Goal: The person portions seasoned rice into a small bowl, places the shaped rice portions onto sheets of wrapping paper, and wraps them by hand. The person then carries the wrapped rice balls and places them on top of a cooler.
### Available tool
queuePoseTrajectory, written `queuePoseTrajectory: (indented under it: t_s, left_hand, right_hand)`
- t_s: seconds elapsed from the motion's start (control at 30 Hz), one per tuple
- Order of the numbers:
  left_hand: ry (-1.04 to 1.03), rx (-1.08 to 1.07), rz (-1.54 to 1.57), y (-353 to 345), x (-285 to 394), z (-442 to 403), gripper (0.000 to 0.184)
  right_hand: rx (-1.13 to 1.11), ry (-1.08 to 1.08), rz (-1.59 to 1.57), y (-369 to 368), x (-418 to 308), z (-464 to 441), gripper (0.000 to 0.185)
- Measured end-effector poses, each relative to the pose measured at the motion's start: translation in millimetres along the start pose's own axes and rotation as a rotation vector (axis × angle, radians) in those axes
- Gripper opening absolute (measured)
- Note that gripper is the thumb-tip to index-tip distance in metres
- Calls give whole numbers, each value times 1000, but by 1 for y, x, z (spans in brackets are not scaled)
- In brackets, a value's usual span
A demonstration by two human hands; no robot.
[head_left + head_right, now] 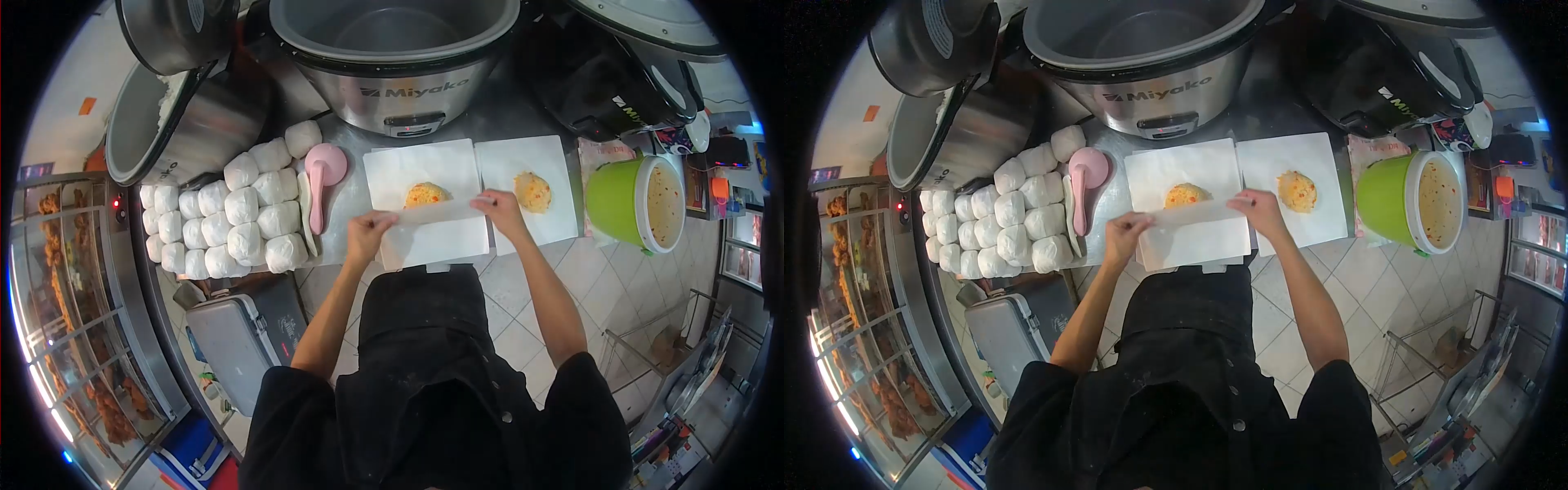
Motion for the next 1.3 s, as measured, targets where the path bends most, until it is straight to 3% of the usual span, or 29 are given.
queuePoseTrajectory:
  t_s: [0.1,0.2,0.27,0.33,0.43,0.53,0.57,0.67,0.77,0.87,0.93,1.03,1.13,1.17,1.27,1.3]
  left_hand:
    - [137,91,232,0,-8,-9,25]
    - [186,128,224,5,-9,-7,29]
    - [135,153,192,8,-11,-10,31]
    - [41,171,191,8,-18,-10,33]
    - [50,351,-525,43,8,5,46]
    - [778,54,160,21,-32,37,58]
    - [839,-64,205,12,-39,41,60]
    - [807,-111,352,1,-59,30,44]
    - [676,-240,293,14,-64,5,25]
    - [536,-232,89,27,-39,-35,15]
    - [417,-109,-82,29,-15,-73,20]
    - [24,8,-272,25,7,-121,31]
    - [-181,-156,-647,29,42,-128,39]
    - [-187,-321,-874,22,51,-128,47]
    - [-465,-343,-834,6,79,-121,51]
    - [-153,-406,-814,4,66,-131,55]
  right_hand:
    - [-22,17,77,-1,-9,-17,16]
    - [653,480,252,5,-40,34,26]
    - [594,836,449,-47,-36,59,39]
    - [307,950,591,-88,-66,92,51]
    - [266,791,636,-111,-59,78,64]
    - [257,782,687,-115,-55,72,69]
    - [260,779,693,-115,-55,71,69]
    - [266,763,711,-116,-55,71,69]
    - [267,741,714,-119,-56,71,69]
    - [278,723,692,-120,-60,72,69]
    - [294,711,673,-120,-61,71,68]
    - [301,717,658,-122,-62,70,68]
    - [291,704,648,-124,-61,65,69]
    - [295,711,648,-120,-63,64,70]
    - [295,715,650,-118,-60,70,70]
    - [302,719,660,-118,-61,70,70]
Point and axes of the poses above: each hand's wrist, its own z-axis away from the middle knuckle, its own y-axis out of the back of the hand, x = y × z, the point moved 7 cm from there along -z, towards the middle knuckle, and after that the axes turned 7 degrees about -y, right-handed, at the moved point
